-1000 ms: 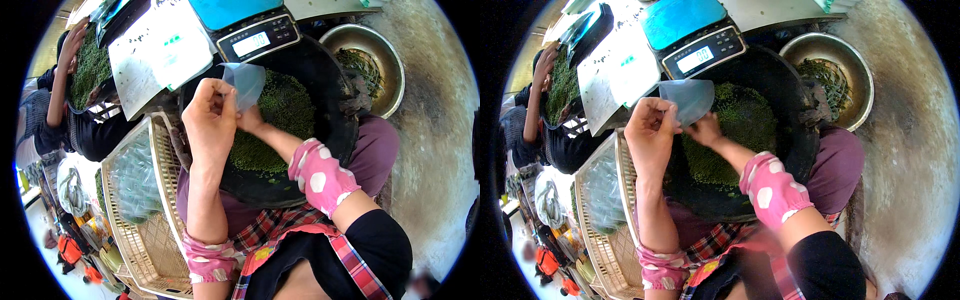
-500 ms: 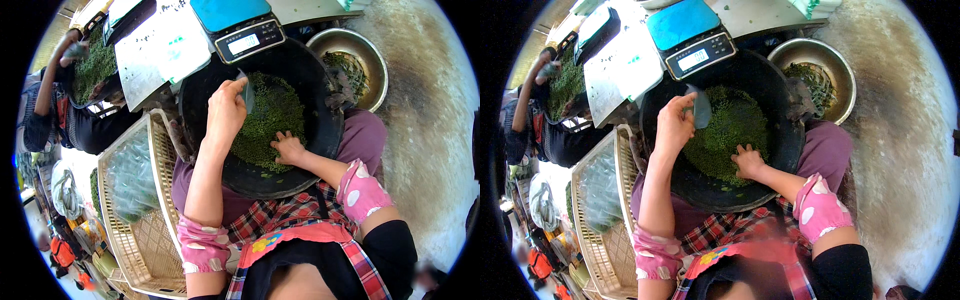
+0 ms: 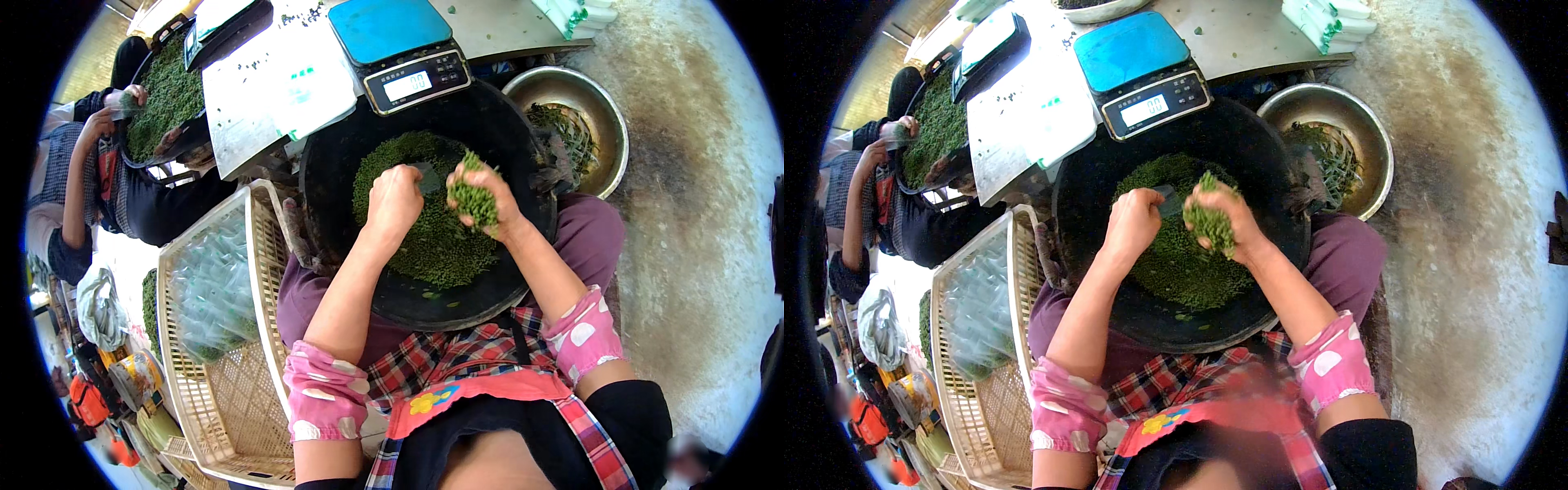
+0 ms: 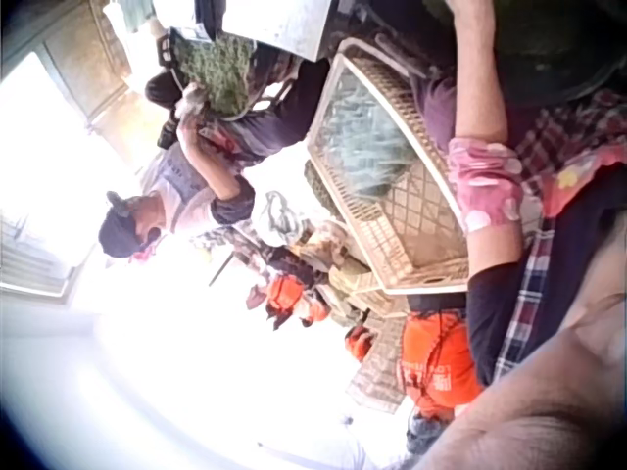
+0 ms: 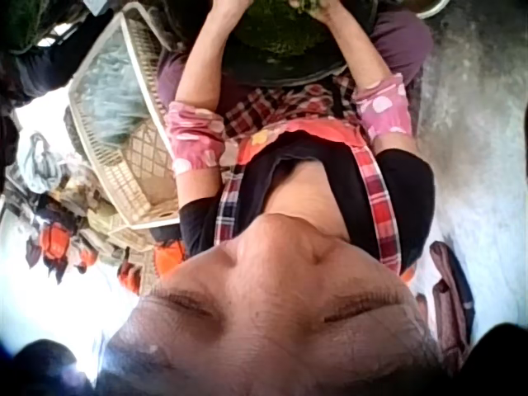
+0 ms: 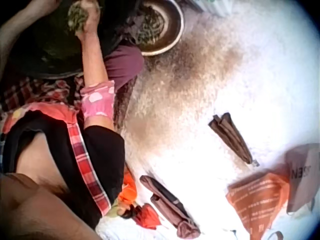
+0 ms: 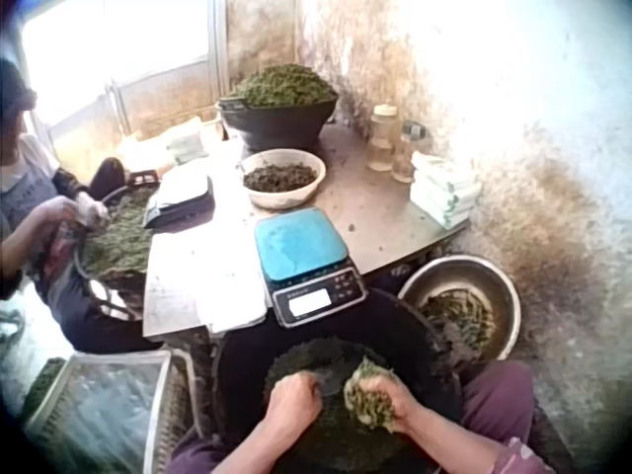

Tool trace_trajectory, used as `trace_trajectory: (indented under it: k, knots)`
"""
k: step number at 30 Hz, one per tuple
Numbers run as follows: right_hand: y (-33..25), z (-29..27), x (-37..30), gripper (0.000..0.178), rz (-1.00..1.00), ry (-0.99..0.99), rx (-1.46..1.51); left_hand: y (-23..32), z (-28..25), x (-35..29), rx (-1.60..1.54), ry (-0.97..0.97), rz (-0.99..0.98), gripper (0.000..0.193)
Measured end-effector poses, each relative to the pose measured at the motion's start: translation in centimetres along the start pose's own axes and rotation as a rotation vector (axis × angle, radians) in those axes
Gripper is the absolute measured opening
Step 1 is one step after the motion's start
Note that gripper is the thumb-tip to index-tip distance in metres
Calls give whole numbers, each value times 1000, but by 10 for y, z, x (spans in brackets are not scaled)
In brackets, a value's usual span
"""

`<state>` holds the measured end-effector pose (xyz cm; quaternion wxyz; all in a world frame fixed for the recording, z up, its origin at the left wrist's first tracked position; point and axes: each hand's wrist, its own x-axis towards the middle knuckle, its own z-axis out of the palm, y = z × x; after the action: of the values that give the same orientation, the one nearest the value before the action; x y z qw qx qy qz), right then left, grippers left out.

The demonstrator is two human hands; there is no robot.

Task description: The person scoops green tea leaves from a basin on their lap into small plastic bags, weighs each bag on a digital scale, and places the filled bags into a basket. The process is repeated continuously.

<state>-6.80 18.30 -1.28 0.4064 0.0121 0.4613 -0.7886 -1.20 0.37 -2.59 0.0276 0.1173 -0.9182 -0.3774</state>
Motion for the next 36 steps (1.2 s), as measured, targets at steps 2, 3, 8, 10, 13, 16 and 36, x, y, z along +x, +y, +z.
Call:
trace_trajectory:
  k: [2, 3, 8, 10, 13, 16, 36]
  knots:
    - [-13, 9, 10, 32, -90, -37, 189, 0, 3, 0, -3, -73, 13, 17]
    - [-19, 20, 14, 33, -135, -30, 228, -1, 2, 0, -3, -110, 16, 18]
    - [-16, 49, 35, 48, -340, 24, 306, 2, 4, 2, -157, -91, 52, 24]
    - [-11, 48, 41, 48, -457, 19, 198, 9, 0, 4, -155, -85, 8, 22]
    - [-11, 49, 42, 50, -504, 7, 73, 12, -4, 4, -144, -93, -66, 21]
    - [-9, 49, 40, 56, -459, -46, -39, 4, -1, 5, -219, -91, -56, 24]
    - [2, 23, 25, 50, 26, -251, -1879, 17, 3, -11, -181, -27, 135, 40]
